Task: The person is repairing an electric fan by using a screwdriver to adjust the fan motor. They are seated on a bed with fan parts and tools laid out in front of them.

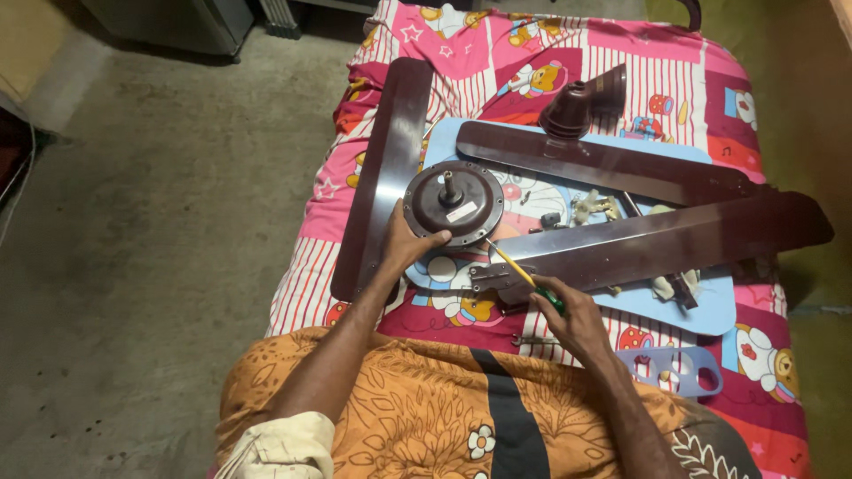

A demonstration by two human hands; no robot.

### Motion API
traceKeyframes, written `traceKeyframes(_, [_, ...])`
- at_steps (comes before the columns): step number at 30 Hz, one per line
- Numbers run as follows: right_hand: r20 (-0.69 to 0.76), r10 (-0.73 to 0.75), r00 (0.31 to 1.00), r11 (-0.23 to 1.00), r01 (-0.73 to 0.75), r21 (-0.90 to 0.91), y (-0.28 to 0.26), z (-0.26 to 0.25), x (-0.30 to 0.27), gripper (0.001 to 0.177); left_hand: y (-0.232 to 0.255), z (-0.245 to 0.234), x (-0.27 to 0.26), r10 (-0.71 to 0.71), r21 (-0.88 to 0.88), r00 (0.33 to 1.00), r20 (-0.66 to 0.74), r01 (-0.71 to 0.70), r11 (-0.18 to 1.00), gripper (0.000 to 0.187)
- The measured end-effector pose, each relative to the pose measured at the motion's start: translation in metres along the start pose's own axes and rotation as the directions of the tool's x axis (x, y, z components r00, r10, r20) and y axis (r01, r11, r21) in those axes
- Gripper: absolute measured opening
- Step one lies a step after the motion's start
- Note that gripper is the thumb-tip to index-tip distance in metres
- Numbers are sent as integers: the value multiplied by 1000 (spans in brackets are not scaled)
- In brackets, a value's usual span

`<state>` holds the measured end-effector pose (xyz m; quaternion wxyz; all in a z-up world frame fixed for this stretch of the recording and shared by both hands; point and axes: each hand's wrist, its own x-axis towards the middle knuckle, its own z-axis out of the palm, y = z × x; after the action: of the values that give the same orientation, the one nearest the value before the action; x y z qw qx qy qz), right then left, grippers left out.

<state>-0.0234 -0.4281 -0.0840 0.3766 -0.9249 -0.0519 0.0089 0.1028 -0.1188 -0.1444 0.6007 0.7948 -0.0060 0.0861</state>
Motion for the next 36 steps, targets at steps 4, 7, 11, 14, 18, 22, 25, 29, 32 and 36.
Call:
traceKeyframes(4, [61,84,995,996,-84,4,-3,-4,1,40,5,-3,-4,5,67,1000,10,-6,998,96])
traceKeyframes(7, [164,205,965,974,-217,60,0,-11,6,43,6,-4,-5,-25,115,999,40,21,993,102])
traceKeyframes(11, [259,291,921,946,-317,66,8,-19,0,48,8,-5,-4,-70,396,994,87,30,918,119])
traceKeyframes(14, [232,325,917,944,-330,-17,15,-26,-9,51,7,-3,2,-218,499,965,146,119,858,129])
traceKeyframes(18, [83,273,958,958,-264,-109,19,-34,-9,47,-1,-7,12,-272,469,962,19,232,852,115])
traceKeyframes(22, [-33,183,983,973,-185,-137,18,-36,-5,44,-9,-12,26,178,417,984,-5,-160,895,129])
traceKeyframes(25, [-99,46,994,996,-54,-71,27,-31,-8,35,-18,-7,19,189,52,955,231,-206,977,112])
traceKeyframes(29, [-153,22,988,993,-38,-107,32,-25,-5,29,-9,-9,14,18,344,990,139,-65,937,88])
traceKeyframes(32, [-169,95,981,994,-104,-44,25,-16,-1,28,9,-17,7,-69,542,993,96,6,841,69])
traceKeyframes(36, [-214,-5,977,1000,3,-11,20,-6,6,28,24,-16,-1,-264,545,956,124,157,824,59])
